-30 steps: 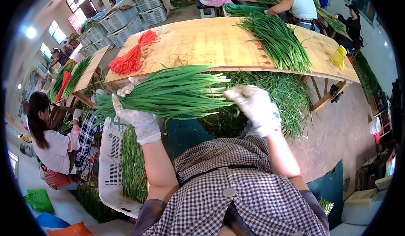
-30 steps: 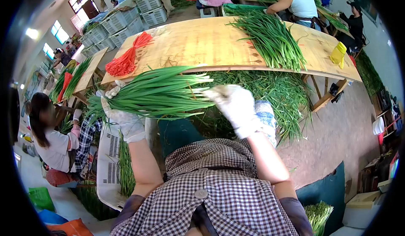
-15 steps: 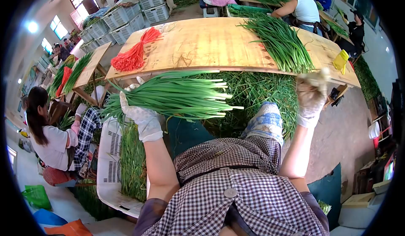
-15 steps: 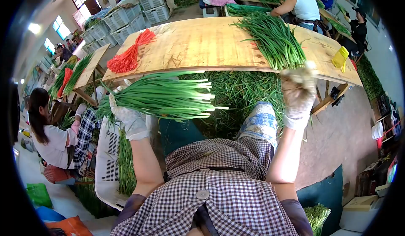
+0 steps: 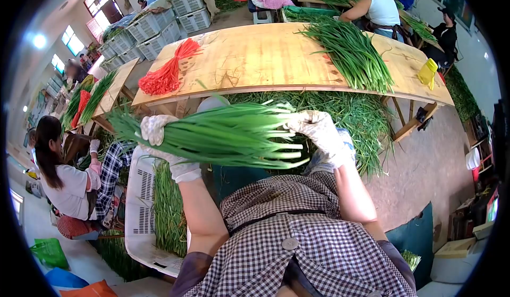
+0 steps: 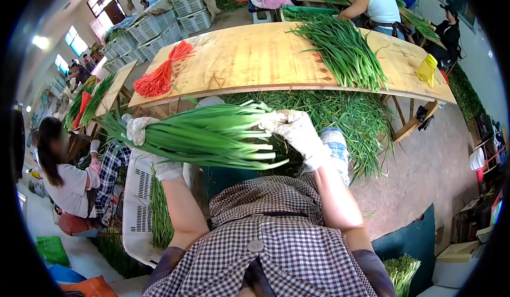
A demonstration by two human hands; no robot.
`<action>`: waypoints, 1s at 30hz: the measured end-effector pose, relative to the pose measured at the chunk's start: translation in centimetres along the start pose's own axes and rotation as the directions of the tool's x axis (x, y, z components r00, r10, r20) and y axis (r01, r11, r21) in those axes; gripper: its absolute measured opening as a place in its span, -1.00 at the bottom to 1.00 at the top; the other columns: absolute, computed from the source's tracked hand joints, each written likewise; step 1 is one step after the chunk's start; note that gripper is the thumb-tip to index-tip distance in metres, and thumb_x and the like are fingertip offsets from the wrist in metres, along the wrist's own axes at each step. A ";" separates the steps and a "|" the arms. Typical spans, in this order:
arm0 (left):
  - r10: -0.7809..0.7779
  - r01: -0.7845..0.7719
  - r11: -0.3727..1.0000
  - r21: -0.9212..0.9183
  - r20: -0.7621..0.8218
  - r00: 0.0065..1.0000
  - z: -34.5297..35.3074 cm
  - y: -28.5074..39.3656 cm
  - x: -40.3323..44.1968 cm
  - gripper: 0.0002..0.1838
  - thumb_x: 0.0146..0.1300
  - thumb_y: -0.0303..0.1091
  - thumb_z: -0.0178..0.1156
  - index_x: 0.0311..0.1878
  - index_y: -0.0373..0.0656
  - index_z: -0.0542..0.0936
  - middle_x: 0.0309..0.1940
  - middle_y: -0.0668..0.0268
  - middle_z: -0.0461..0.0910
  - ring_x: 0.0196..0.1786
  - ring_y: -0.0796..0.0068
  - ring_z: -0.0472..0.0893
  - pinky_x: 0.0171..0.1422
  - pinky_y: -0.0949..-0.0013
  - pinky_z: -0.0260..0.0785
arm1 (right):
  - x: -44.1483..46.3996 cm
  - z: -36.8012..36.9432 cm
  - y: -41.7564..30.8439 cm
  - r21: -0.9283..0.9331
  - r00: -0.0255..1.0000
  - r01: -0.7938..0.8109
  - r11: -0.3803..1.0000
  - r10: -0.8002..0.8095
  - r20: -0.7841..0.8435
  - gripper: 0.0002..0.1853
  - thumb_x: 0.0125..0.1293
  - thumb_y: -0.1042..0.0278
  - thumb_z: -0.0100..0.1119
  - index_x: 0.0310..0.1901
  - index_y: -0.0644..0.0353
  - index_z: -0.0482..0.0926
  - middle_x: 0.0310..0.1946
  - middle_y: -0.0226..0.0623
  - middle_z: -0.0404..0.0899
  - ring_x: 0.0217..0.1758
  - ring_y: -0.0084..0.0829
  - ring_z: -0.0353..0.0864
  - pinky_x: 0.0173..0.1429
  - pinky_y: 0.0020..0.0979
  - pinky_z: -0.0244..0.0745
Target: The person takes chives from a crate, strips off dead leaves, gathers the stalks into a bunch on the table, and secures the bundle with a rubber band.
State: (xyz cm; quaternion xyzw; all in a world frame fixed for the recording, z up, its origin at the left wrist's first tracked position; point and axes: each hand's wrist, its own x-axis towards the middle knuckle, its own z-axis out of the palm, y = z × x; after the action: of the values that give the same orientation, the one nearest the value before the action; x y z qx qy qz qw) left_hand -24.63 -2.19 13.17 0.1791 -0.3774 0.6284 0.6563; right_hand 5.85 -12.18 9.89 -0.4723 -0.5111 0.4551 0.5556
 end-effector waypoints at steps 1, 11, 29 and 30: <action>-0.018 0.018 1.000 0.012 -0.001 1.000 0.5 0.2 0.0 -0.67 0.37 -0.38 -0.08 -0.58 0.02 0.35 -0.75 0.55 0.35 -0.67 0.73 0.40 -0.36 0.58 0.33 | 0.1 -0.8 0.6 -0.084 0.998 0.056 0.995 -0.058 -0.017 -0.88 0.18 0.50 0.34 -0.29 0.35 0.65 -0.38 -0.30 0.70 -0.35 -0.60 0.59 -0.18 -0.54 0.53; -0.030 0.062 0.972 -0.226 0.143 0.989 3.3 -1.8 -0.1 -0.46 0.51 -0.23 -0.29 -0.67 -0.03 0.38 -0.80 0.47 0.42 -0.76 0.67 0.39 -0.62 0.56 0.31 | 0.8 -9.7 6.5 -0.390 0.925 0.061 0.919 -0.198 -0.323 -0.72 0.23 0.31 0.31 -0.02 0.15 0.65 -0.19 -0.31 0.70 -0.19 -0.52 0.63 -0.01 -0.49 0.54; -0.011 0.069 0.985 -0.156 0.349 0.937 1.5 -0.5 0.6 -0.63 0.39 -0.44 -0.16 -0.59 -0.11 0.43 -0.77 0.42 0.47 -0.74 0.64 0.47 -0.61 0.54 0.43 | -0.5 -3.4 2.1 -0.086 0.998 0.028 0.996 -0.033 -0.057 -0.67 0.19 0.32 0.36 -0.01 0.17 0.65 -0.06 -0.33 0.67 -0.08 -0.57 0.58 0.12 -0.54 0.49; -0.018 0.079 0.984 -0.158 0.358 0.933 1.2 -0.8 0.6 -0.63 0.38 -0.44 -0.15 -0.59 -0.11 0.43 -0.77 0.42 0.47 -0.74 0.64 0.47 -0.61 0.55 0.43 | -1.2 -1.4 0.9 -0.132 0.997 0.065 0.989 -0.059 0.043 -0.66 0.18 0.33 0.37 0.01 0.16 0.65 -0.07 -0.28 0.67 -0.08 -0.58 0.59 0.10 -0.54 0.50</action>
State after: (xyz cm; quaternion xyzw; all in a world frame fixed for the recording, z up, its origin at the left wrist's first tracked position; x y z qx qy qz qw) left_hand -24.29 -2.75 14.61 0.2424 -0.5375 0.5346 0.6054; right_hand 7.18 -13.28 8.83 -0.4832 -0.5656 0.4116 0.5264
